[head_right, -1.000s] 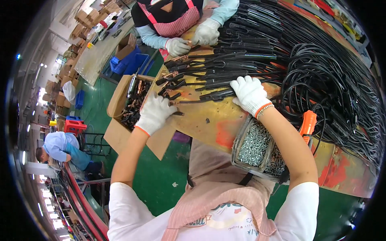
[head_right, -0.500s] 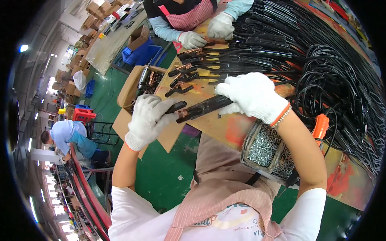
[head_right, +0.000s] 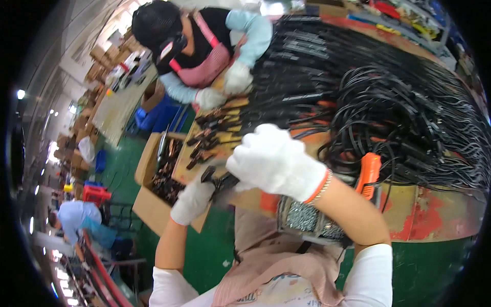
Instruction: The person attaches plastic components to wiring harnesses using an electric screwdriver to secure them with screws.
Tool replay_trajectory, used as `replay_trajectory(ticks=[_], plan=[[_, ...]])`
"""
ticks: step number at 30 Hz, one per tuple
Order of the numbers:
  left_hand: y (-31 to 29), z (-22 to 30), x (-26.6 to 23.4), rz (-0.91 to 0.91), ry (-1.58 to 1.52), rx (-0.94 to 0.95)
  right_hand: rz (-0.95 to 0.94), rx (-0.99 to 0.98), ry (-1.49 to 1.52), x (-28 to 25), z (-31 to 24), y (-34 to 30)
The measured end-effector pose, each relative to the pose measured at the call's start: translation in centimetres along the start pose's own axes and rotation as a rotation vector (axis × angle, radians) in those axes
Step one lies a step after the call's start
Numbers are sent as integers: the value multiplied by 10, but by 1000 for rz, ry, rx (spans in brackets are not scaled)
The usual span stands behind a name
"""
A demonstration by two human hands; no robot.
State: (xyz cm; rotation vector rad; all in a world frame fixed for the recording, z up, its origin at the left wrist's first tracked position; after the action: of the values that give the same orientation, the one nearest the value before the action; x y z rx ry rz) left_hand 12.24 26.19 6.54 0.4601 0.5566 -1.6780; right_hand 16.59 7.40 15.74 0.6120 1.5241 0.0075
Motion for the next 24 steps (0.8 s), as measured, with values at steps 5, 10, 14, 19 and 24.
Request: replay_trajectory(ticks=[5, 10, 14, 19, 24], plan=[[7, 1, 34, 45, -702, -232, 530, -114, 167, -29, -21, -19], [19, 32, 90, -55, -708, 105, 523, 622, 1364, 28, 29, -60], [16, 45, 124, -343, -838, 138, 1164, 543, 2128, 17, 27, -58], [29, 98, 115, 282, 69, 436, 1212, 731, 1833, 4, 49, -56], [31, 58, 144, -144, -865, -46, 510, 594, 534, -23, 34, -99]])
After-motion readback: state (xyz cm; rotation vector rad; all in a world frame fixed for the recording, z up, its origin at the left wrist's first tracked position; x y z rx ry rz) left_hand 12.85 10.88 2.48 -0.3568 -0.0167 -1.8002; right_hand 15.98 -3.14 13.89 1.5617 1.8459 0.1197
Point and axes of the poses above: each hand's wrist, its own y-axis towards the middle knuckle, its own x-axis out of the palm, z = x × y, the point moved 6 cm from there along y, towards the middle knuckle, and after that the axes turned 9 degrees about y, right-handed, at the moved point
